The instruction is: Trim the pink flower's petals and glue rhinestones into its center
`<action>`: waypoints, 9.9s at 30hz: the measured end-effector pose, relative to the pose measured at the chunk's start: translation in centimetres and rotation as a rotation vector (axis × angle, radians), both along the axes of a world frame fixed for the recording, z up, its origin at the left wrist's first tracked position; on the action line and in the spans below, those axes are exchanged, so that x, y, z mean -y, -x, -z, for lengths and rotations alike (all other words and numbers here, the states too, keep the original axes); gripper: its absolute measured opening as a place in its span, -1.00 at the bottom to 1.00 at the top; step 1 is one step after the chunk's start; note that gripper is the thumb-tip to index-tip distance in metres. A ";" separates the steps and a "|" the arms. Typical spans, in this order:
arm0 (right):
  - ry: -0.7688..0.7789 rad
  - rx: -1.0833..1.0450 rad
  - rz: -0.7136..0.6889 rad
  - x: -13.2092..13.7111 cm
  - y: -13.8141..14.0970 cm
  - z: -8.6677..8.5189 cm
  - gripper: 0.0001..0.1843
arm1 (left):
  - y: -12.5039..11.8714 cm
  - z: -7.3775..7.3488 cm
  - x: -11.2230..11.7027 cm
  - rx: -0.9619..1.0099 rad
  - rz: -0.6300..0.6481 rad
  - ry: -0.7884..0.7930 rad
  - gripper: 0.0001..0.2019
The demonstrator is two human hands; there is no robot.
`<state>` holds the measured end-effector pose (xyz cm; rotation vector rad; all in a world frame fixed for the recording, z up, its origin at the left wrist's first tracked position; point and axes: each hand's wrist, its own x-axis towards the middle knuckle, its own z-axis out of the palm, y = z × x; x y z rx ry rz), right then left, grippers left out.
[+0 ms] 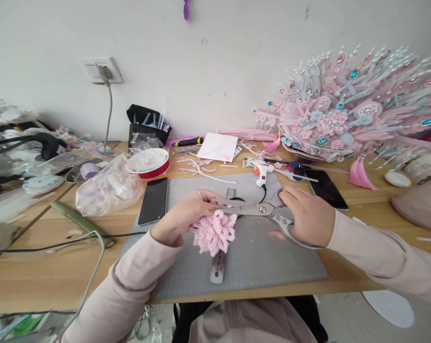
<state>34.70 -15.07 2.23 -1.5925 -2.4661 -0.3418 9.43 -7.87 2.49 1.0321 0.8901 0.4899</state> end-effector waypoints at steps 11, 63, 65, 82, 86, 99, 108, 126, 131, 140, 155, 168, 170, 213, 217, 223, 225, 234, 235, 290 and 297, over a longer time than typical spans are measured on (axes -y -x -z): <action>-0.029 0.030 -0.029 0.0 -0.3 -0.7 -0.47 | 0.0 -0.1 0.3 -0.018 0.049 0.024 -0.92; 0.060 -0.073 0.048 -0.2 -1.1 1.2 -0.46 | -0.3 -0.9 0.8 0.004 0.041 0.023 -0.94; 0.064 -0.069 0.027 -0.2 -0.9 1.1 -0.42 | -0.4 -1.0 0.9 -0.015 0.044 0.017 -0.91; 0.540 -0.921 -0.001 -1.5 4.8 -1.1 -0.84 | -1.6 0.1 1.3 -0.082 0.023 -0.179 -0.74; 0.558 -1.057 -0.009 -2.4 6.6 -0.5 -0.86 | -1.5 0.5 1.2 -0.182 0.081 -0.267 -0.74; 0.430 -1.518 0.023 -3.2 7.7 0.9 -0.73 | -0.3 0.1 0.1 -0.022 0.277 -0.265 -0.63; 0.435 -1.562 -0.051 -3.4 6.7 2.4 -0.76 | -0.6 0.9 -0.2 -0.053 0.225 -0.298 -0.73; 0.053 -0.104 -0.055 -0.4 -0.9 -0.7 -0.51 | 0.7 -0.4 -0.2 -0.165 0.272 -0.508 -0.70; 0.035 -0.076 -0.028 -0.2 -0.8 -0.5 -0.52 | 0.7 -0.4 0.0 -0.137 0.276 -0.436 -0.70; -0.028 -0.034 0.042 -0.1 -0.2 -0.8 -0.52 | 0.3 -1.0 0.7 -0.154 0.218 -0.484 -0.64; -0.166 0.092 0.049 0.6 -0.3 -1.0 -0.49 | -0.2 -1.3 0.8 -0.158 0.155 -0.386 -0.54; -0.159 0.147 0.004 0.7 -1.2 -2.0 -0.47 | 0.4 -1.1 0.6 -0.162 0.237 -0.433 -0.65; -0.161 0.164 0.009 0.7 -1.5 -2.1 -0.48 | 0.4 -1.0 0.6 -0.155 0.239 -0.432 -0.65; -0.319 0.356 -0.011 1.6 -2.5 -4.0 -0.53 | 0.5 -1.1 0.4 -0.290 0.210 -0.522 -0.68; -0.332 0.363 -0.030 1.6 -2.6 -3.9 -0.53 | 0.6 -1.0 0.3 -0.296 0.219 -0.556 -0.70; -0.308 0.363 -0.031 1.5 -2.5 -3.9 -0.54 | 0.6 -1.1 0.4 -0.288 0.216 -0.536 -0.70; -0.307 0.368 -0.027 1.5 -2.5 -3.9 -0.54 | 0.6 -1.1 0.4 -0.292 0.220 -0.538 -0.69; -0.362 0.400 -0.062 1.3 -2.8 -3.8 -0.50 | 0.5 -1.1 0.4 -0.273 0.216 -0.528 -0.70; -0.370 0.406 -0.064 1.3 -2.8 -3.8 -0.50 | 0.5 -1.2 0.4 -0.276 0.217 -0.528 -0.70; -0.093 0.386 0.067 1.5 -2.3 -4.1 -0.52 | 0.2 -0.4 0.3 -0.345 0.203 -0.561 -0.69; -0.037 0.365 0.144 1.5 -2.3 -4.0 -0.50 | 0.2 -0.5 0.2 -0.286 0.168 -0.504 -0.68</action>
